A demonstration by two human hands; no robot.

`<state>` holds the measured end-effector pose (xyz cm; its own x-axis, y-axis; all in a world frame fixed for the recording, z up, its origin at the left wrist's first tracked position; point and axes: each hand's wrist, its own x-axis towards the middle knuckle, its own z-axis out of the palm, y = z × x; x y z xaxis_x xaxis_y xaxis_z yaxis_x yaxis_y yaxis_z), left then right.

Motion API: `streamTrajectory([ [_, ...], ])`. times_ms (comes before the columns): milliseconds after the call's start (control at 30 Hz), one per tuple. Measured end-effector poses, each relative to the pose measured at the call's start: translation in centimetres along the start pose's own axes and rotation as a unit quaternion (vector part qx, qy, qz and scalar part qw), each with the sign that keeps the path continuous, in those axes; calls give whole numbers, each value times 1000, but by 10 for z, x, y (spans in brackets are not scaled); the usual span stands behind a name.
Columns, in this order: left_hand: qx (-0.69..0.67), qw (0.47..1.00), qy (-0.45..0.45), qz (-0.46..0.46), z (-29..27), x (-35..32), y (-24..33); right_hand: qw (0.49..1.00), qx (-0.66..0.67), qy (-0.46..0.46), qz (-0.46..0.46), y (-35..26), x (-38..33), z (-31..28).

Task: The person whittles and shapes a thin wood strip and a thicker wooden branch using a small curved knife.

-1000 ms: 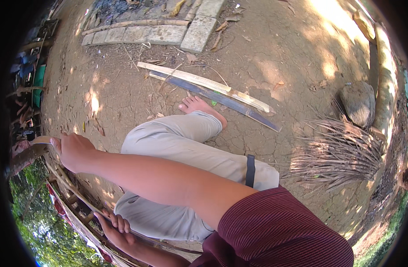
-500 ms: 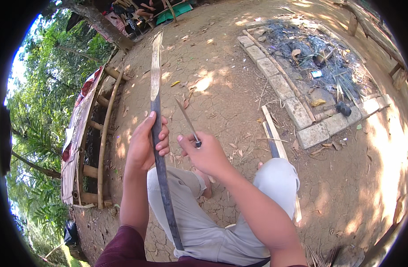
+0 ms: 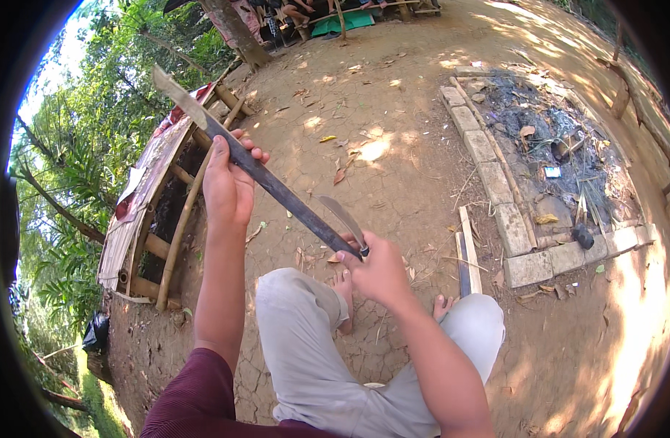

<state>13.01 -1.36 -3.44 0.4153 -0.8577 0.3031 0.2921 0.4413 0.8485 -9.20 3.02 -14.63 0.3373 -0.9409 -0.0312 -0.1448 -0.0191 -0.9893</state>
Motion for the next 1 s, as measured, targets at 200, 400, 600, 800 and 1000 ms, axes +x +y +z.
streamTrajectory([
  [200,103,980,161,61,-24,-41,2,979,-171,87,-71,-9,13,-31],
  [400,700,604,-51,378,2,-103,26,964,-246,69,-72,-19,12,-43],
  [600,791,493,-324,164,1,-92,21,959,-249,2,-137,-26,10,-42],
  [800,595,685,-365,-209,2,-79,17,941,-126,179,-256,-24,11,-23],
  [1000,333,843,-243,-346,-1,-87,2,963,-121,181,-158,-36,-1,-22],
])
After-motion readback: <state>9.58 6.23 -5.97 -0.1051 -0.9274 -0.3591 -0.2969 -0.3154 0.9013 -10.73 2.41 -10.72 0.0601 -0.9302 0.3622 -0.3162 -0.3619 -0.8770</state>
